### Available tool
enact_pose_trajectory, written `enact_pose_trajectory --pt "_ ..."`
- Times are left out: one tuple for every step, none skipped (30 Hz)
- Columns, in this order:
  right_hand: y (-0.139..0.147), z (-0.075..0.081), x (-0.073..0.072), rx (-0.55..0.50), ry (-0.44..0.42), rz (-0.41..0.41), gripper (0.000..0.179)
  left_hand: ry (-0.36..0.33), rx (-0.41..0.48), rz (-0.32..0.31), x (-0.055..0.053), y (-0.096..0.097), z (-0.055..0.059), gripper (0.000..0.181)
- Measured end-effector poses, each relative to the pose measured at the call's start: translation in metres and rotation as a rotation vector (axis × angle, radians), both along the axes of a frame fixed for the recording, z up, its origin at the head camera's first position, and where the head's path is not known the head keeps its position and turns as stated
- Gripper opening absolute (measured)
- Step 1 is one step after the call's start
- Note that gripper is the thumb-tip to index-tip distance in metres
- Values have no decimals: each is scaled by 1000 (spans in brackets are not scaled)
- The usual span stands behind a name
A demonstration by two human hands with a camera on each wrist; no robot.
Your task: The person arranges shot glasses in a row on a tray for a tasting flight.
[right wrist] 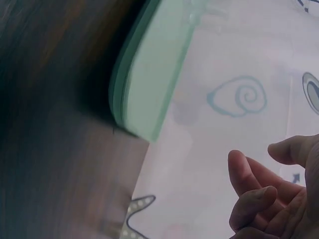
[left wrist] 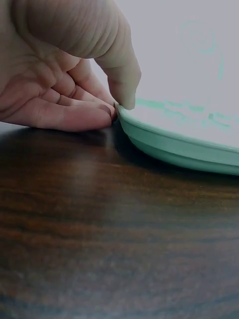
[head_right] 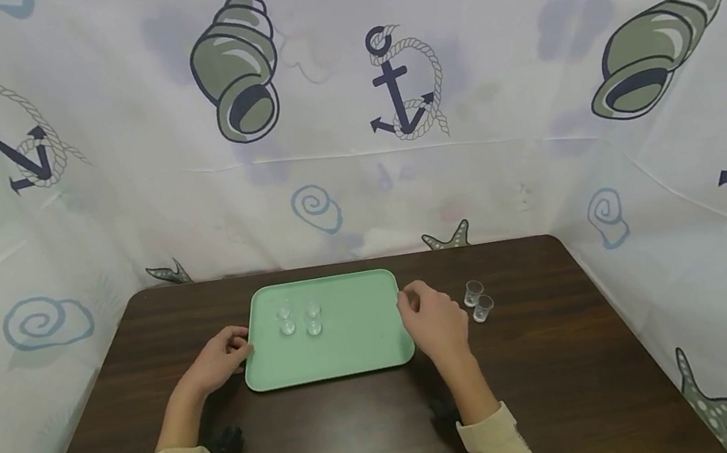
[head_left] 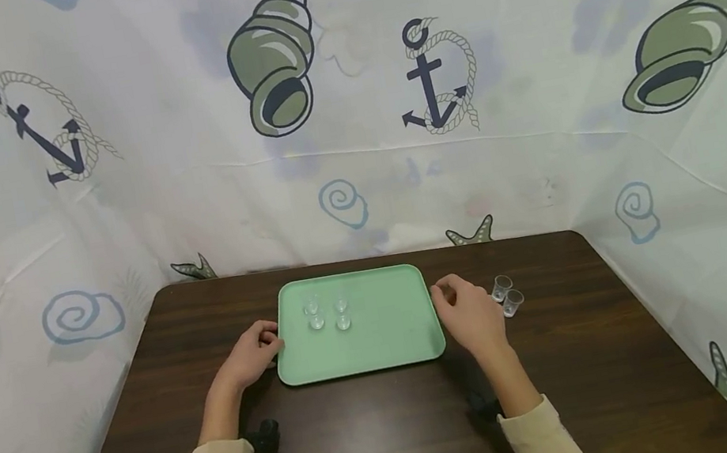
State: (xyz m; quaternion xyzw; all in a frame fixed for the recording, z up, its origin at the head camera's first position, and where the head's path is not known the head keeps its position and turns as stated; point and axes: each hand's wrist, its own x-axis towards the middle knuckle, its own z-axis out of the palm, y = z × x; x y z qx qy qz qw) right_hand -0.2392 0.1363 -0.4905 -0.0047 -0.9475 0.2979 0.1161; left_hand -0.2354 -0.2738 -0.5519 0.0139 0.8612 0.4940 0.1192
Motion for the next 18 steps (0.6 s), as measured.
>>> enact_pose_trajectory --pt "3 1 1 1 10 -2 29 2 1 -2 0 0 0 47" --pt "6 2 2 -3 18 -4 29 3 0 -3 1 0 0 47" --pt "9 2 4 -5 23 -5 29 4 -2 -5 1 0 0 48" --pt "13 3 5 -4 24 -6 29 3 -2 -4 2 0 0 48" --pt "16 3 7 1 21 -10 29 1 -1 -1 3 1 -1 48" --pt "19 4 9 6 17 -17 30 -2 -3 3 4 1 -1 48" --pt "22 4 12 12 13 -24 30 -5 -5 6 5 1 -2 48" --pt "25 5 14 10 10 -29 31 -8 -7 5 6 2 -2 49" --pt "29 5 16 12 6 -38 31 -10 -9 5 6 2 -2 49" --pt "32 5 18 11 3 -45 32 -10 -8 7 7 2 -2 49" --pt "35 6 20 10 1 -53 32 -8 -7 7 7 2 -2 49" --pt "38 6 21 8 3 -59 32 -7 -5 6 7 3 -1 49" --pt "42 6 22 5 5 -63 32 -6 -3 5 6 3 -1 49" --pt "45 7 22 4 6 -68 32 -5 -1 4 6 3 0 49" --pt "49 7 22 5 5 -74 33 -4 2 5 5 3 0 49" --pt "52 8 23 3 2 -75 34 -3 5 6 5 3 1 50" --pt "56 8 23 6 -2 -81 34 -3 6 6 4 3 1 49" --pt "60 8 23 5 -7 -88 34 -4 5 6 4 3 1 49"
